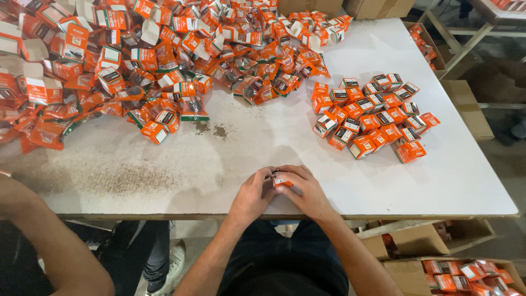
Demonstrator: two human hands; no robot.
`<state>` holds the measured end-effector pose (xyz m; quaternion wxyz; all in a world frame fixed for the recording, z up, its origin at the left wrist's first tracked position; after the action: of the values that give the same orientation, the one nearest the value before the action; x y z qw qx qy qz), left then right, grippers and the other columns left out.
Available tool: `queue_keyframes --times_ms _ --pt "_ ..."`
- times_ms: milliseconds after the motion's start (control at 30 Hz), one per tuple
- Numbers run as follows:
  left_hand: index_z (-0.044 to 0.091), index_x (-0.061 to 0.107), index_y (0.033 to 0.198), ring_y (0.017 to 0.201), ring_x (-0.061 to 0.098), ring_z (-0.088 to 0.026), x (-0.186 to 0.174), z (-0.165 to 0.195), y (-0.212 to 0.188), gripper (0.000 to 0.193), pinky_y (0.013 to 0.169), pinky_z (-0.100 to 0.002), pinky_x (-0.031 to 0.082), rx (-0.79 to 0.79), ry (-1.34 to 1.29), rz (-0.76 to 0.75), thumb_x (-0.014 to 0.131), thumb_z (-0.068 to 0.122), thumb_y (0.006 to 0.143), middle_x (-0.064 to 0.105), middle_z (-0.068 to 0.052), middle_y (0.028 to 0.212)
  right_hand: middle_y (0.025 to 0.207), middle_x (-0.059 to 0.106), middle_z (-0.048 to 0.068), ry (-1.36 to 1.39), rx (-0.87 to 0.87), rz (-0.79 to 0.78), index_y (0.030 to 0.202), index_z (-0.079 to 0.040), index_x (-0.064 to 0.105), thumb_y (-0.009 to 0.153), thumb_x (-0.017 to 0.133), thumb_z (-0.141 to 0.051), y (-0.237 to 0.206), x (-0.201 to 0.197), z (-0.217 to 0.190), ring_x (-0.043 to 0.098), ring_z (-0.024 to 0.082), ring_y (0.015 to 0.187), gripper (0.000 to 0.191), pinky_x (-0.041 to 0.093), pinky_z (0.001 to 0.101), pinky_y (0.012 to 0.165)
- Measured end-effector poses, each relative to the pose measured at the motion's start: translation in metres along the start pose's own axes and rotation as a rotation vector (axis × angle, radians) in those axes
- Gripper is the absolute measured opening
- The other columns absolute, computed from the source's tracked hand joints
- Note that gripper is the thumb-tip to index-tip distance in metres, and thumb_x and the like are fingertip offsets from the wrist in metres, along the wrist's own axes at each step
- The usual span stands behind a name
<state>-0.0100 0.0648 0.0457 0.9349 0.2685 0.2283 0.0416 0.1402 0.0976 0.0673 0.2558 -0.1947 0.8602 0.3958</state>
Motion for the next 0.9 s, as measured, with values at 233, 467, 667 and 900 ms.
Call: queue_keyframes --times_ms 233,467,667,900 --pt "0.002 0.058 0.105 0.11 0.068 -0.036 -0.006 0.025 0.005 0.033 0.087 -0.041 0.059 0.075 0.066 -0.013 0.08 0.005 0.081 0.066 -0.018 0.125 0.125 0.07 0.011 -0.015 0.005 -0.001 0.112 -0.006 0.071 0.09 0.074 -0.011 -0.001 0.001 0.0 0.064 0.031 0.11 0.023 0.053 0.0403 0.095" --pt "0.003 0.062 0.094 0.12 0.063 -0.038 -0.01 0.062 0.01 0.024 0.095 -0.044 0.055 0.321 0.356 0.02 0.074 0.002 0.073 0.064 -0.016 0.125 0.135 0.065 0.014 -0.289 -0.125 -0.094 0.112 -0.007 0.072 0.087 0.068 -0.013 -0.005 -0.007 -0.016 0.062 0.036 0.112 0.025 0.049 0.0451 0.093" --pt "0.003 0.063 0.105 0.114 0.066 -0.037 -0.003 0.032 0.023 0.023 0.093 -0.042 0.056 0.26 0.133 -0.117 0.071 0.0 0.084 0.066 -0.015 0.124 0.128 0.071 0.011 -0.127 0.011 -0.003 0.116 -0.004 0.071 0.088 0.072 -0.006 -0.014 -0.013 0.006 0.066 0.031 0.109 0.029 0.05 0.0397 0.096" --pt "0.004 0.058 0.12 0.106 0.07 -0.032 0.011 -0.016 0.03 0.04 0.089 -0.036 0.06 0.056 -0.127 -0.161 0.075 -0.004 0.084 0.065 -0.015 0.119 0.116 0.075 0.007 -0.054 0.004 0.015 0.102 -0.006 0.077 0.081 0.077 -0.003 -0.011 -0.016 0.016 0.062 0.03 0.11 0.021 0.049 0.0405 0.099"
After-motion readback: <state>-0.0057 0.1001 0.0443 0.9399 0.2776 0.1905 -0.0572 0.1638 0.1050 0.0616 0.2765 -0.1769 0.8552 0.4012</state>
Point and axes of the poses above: each hand's wrist, its own y-axis towards the middle knuckle, its own x-axis out of the palm, z = x × y, the point moved 7 cm from there along y, towards the middle knuckle
